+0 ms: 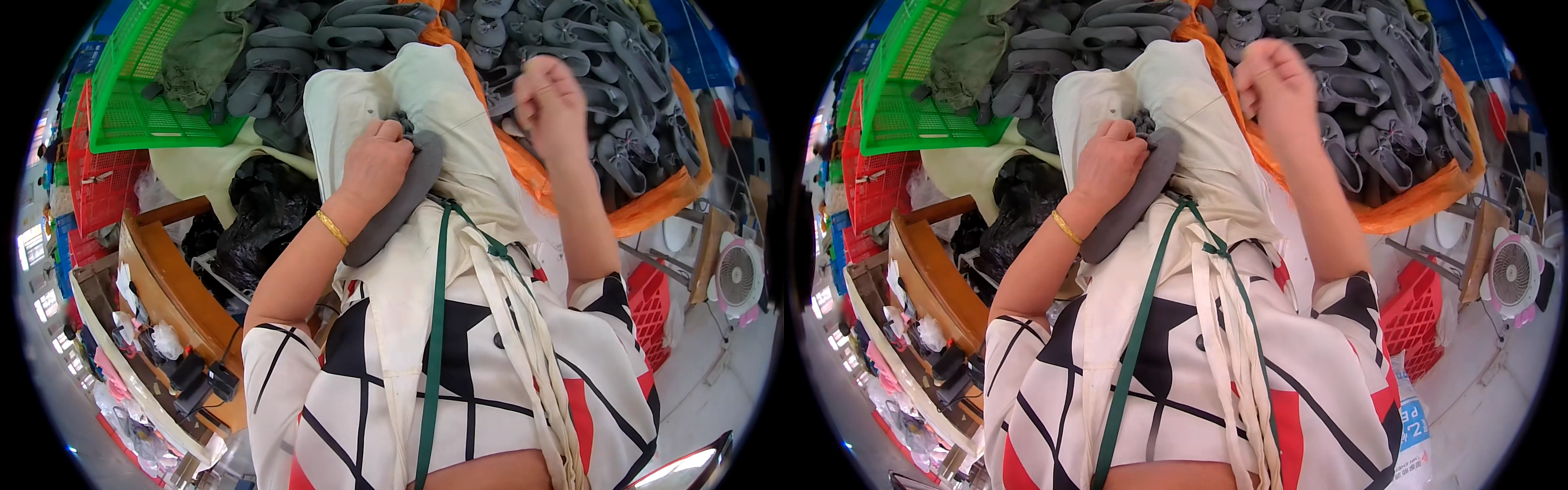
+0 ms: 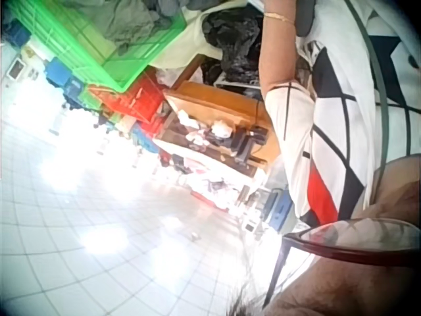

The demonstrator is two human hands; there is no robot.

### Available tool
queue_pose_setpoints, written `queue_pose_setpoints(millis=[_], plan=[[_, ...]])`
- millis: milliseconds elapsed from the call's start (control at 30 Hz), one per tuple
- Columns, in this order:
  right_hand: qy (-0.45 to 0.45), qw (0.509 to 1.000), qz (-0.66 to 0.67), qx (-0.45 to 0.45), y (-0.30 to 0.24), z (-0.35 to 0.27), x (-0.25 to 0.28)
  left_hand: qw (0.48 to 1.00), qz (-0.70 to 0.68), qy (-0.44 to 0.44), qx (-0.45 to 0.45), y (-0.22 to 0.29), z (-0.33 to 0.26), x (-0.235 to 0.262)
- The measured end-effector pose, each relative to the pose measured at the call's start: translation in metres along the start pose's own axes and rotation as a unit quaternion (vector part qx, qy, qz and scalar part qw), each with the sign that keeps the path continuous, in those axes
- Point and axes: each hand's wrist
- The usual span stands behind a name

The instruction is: The person sits at a workstation and sews a decorative fabric flower onto the top of a grey slipper using a needle and thread. They pick up a slipper from a nearby pile, stitch the flower into place, and then place the finished slipper into a large orange basket.

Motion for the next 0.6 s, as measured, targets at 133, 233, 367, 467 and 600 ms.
queue_pose_setpoints(millis=[133,233,367,467,600], plan=[[0.004,0.993,-0.009,0.115,-0.037,0.019,0.008,0.998,-0.026,0.005,0.054,-0.001,-0.004,0.002],[-0.071,0.977,-0.151,0.131,-0.019,-0.005,-0.009,0.982,-0.100,-0.015,0.161,-0.006,-0.008,0.000],[-0.278,0.708,-0.520,0.389,0.030,-0.022,-0.020,0.950,-0.175,-0.036,0.257,-0.015,-0.016,-0.004],[-0.344,0.644,-0.564,0.386,0.064,-0.030,-0.028,0.942,-0.203,-0.020,0.266,-0.022,-0.022,-0.014],[-0.342,0.637,-0.580,0.375,0.066,-0.042,-0.034,0.942,-0.197,-0.016,0.269,-0.025,-0.026,-0.020]])
Point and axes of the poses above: each hand's wrist, its own z-axis towards the middle knuckle, its own x-axis out of the back of the hand, y = z × x, and after that the axes turned 11 degrees about y, right-handed
